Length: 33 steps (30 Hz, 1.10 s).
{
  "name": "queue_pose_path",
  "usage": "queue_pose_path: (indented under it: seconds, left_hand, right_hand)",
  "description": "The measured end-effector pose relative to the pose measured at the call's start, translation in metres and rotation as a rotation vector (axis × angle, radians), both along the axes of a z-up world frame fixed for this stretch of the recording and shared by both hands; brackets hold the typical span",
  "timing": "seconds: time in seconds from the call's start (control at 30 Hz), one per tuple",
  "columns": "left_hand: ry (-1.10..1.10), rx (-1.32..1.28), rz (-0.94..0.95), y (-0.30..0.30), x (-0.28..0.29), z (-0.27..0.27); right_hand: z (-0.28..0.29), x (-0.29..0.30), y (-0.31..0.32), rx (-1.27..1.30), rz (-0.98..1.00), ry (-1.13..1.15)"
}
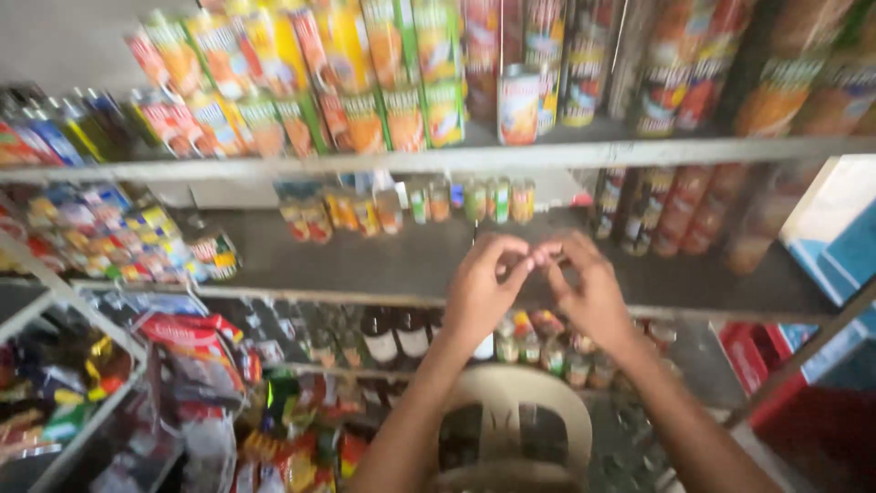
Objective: Packing various canned goods from a shelf into a cardboard box.
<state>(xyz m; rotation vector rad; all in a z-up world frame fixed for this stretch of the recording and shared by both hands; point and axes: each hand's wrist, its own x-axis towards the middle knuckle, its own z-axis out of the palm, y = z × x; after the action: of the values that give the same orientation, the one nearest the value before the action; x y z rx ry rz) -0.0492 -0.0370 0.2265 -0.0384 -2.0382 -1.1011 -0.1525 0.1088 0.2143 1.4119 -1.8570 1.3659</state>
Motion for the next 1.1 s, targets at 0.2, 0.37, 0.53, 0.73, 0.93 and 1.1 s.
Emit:
queue_pose_path:
  seconds: [0.2,0.37,0.53,0.73,0.93,1.1]
  left_hand:
    - [0.225,-0.384,0.229,-0.031,-0.053,0.085]
    - [0.115,-0.666,0.426,-0.062,-0.094,0.066]
    - [0.025,-0.663,0.516,-0.070,-0.111,0.052]
    - [0.062,-0.648,0.497,-0.069,-0.110,0.051]
    - [0.012,-0.587,0.444,-0.063,-0.095,0.050]
    - [0.184,-0.625,0.335,-0.029,-0.047,0.008]
  right_hand:
    - [0.112,-0.043,-0.048,-0.063,-0.008,0.286]
    - [0.131,-0.082,-0.085,-0.073,-0.192,0.438]
    - [0.139,-0.075,-0.091,-0.014,-0.250,0.224]
    - [0.123,-0.081,-0.084,-0.029,-0.271,-0.221]
    - [0.092,-0.034,-0.036,-0.564,0.158,-0.077]
    - [0.036,0.016,0.025,-0.214,0.076,-0.097]
